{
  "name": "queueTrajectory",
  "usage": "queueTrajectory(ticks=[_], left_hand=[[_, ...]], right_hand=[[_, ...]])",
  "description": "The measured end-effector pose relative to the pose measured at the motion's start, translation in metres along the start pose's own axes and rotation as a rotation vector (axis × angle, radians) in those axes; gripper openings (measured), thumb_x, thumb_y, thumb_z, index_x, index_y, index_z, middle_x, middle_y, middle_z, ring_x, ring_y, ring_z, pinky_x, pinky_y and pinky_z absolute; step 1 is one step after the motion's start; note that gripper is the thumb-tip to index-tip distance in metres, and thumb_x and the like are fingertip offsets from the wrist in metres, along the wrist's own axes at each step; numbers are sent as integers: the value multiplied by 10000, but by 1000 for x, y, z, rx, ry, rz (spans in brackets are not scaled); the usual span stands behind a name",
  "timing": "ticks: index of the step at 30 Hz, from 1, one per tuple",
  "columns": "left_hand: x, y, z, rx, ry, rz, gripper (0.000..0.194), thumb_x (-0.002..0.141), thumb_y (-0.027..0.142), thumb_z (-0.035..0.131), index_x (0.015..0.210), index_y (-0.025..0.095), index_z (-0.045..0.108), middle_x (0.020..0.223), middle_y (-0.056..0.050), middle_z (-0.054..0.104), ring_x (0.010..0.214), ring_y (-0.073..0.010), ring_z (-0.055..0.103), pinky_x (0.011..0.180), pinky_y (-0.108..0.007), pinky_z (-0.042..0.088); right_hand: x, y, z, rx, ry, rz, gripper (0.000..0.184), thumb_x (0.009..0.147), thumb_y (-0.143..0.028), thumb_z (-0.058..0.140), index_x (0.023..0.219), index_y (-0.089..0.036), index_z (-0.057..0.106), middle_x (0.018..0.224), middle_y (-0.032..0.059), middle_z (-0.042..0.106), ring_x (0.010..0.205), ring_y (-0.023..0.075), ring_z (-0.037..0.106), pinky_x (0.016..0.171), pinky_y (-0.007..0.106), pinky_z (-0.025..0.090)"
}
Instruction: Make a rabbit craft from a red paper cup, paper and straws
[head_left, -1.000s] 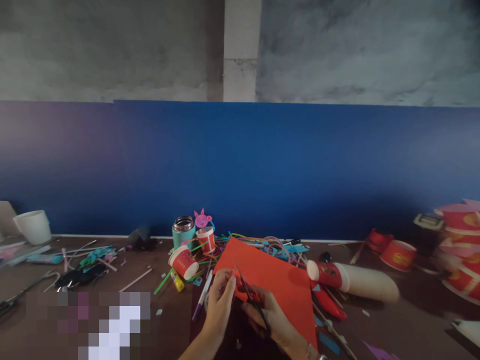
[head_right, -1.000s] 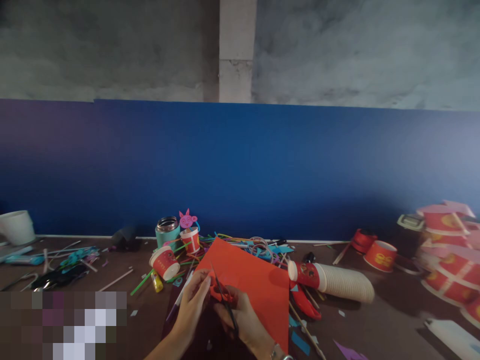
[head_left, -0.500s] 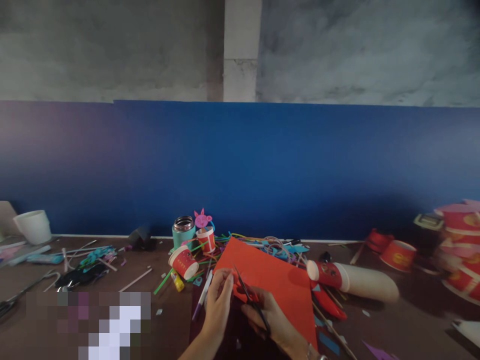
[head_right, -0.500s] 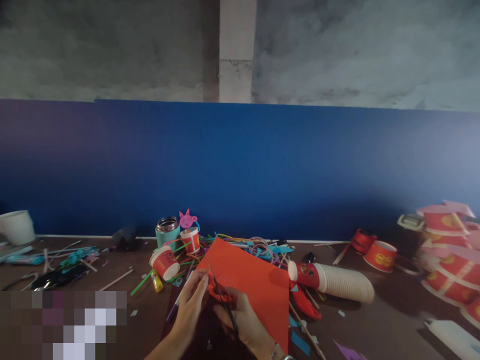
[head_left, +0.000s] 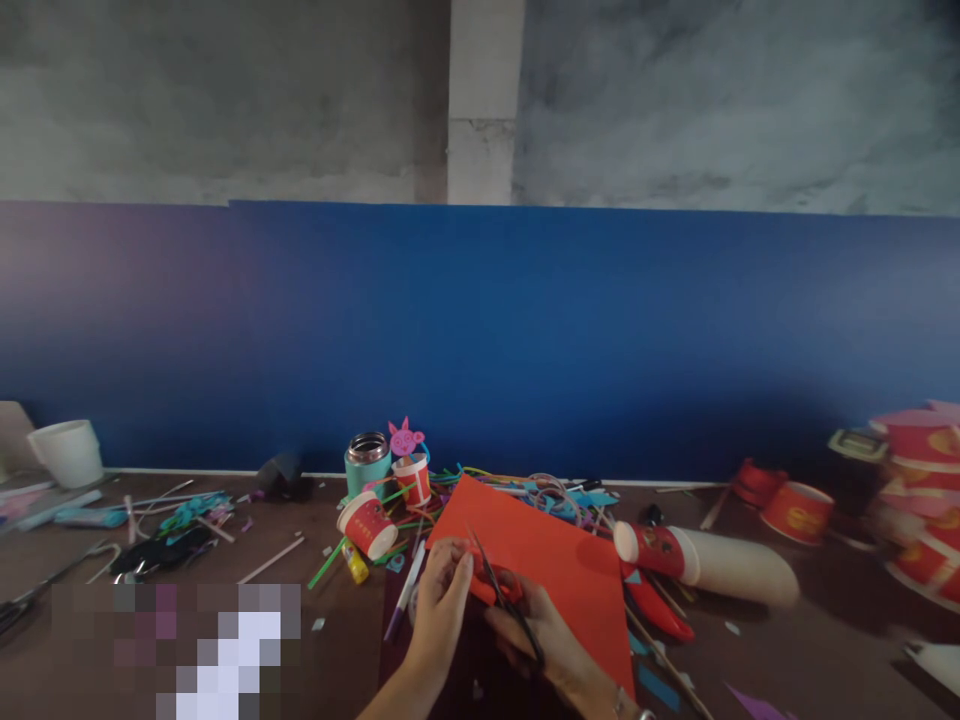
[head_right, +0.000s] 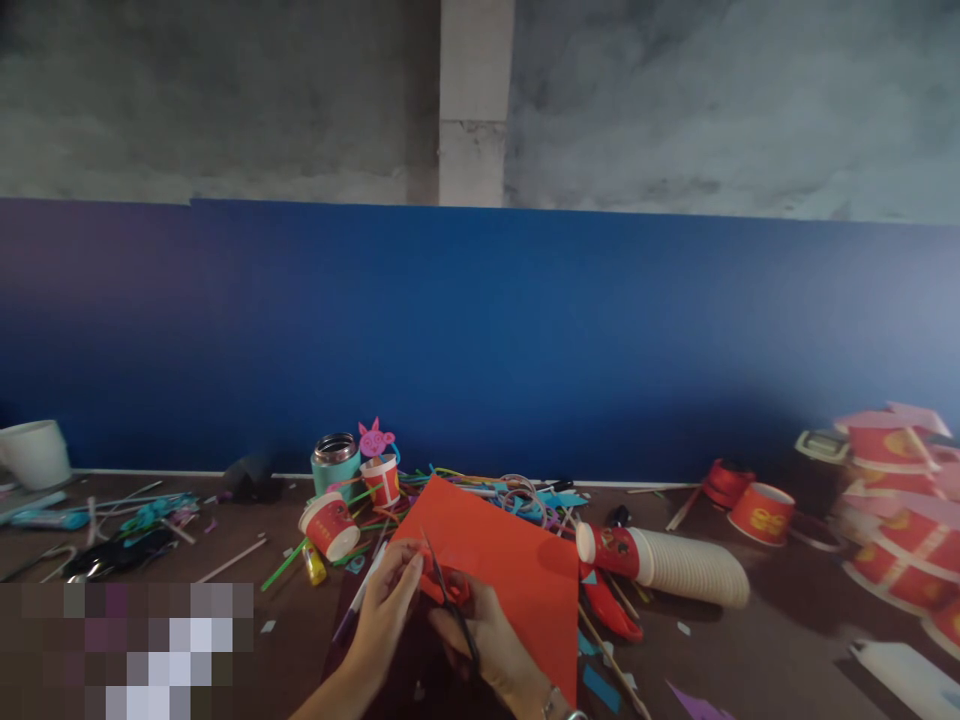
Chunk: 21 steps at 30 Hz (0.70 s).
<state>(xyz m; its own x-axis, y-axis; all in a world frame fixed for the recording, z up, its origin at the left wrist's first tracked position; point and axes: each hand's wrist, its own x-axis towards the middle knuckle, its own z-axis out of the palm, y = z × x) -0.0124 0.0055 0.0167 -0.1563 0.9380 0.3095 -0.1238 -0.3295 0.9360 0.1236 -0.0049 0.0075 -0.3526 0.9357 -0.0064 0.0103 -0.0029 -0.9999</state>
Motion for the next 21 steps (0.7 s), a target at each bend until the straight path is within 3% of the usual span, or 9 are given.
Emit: queueTrajectory(ticks=[9, 21], left_hand=[[-1, -1, 1, -88, 26, -106, 369, 678, 517, 667, 767, 160, 629, 615, 6, 564, 575, -143, 534, 530, -234, 403], [-1, -2, 1, -73, 48, -100, 356, 695, 516, 647, 746, 164, 629, 632, 4, 558, 612, -152, 529, 573, -239, 412]], right_hand=[[-2, -3, 1, 7, -14, -32, 717, 668, -522, 685, 1211, -105, 468, 440, -108, 414, 310, 37, 314, 304, 156, 254], [-2, 0, 1, -20, -6, -5, 730, 661, -543, 672, 1196, -88, 472, 393, -120, 398, 297, 46, 313, 297, 156, 255]])
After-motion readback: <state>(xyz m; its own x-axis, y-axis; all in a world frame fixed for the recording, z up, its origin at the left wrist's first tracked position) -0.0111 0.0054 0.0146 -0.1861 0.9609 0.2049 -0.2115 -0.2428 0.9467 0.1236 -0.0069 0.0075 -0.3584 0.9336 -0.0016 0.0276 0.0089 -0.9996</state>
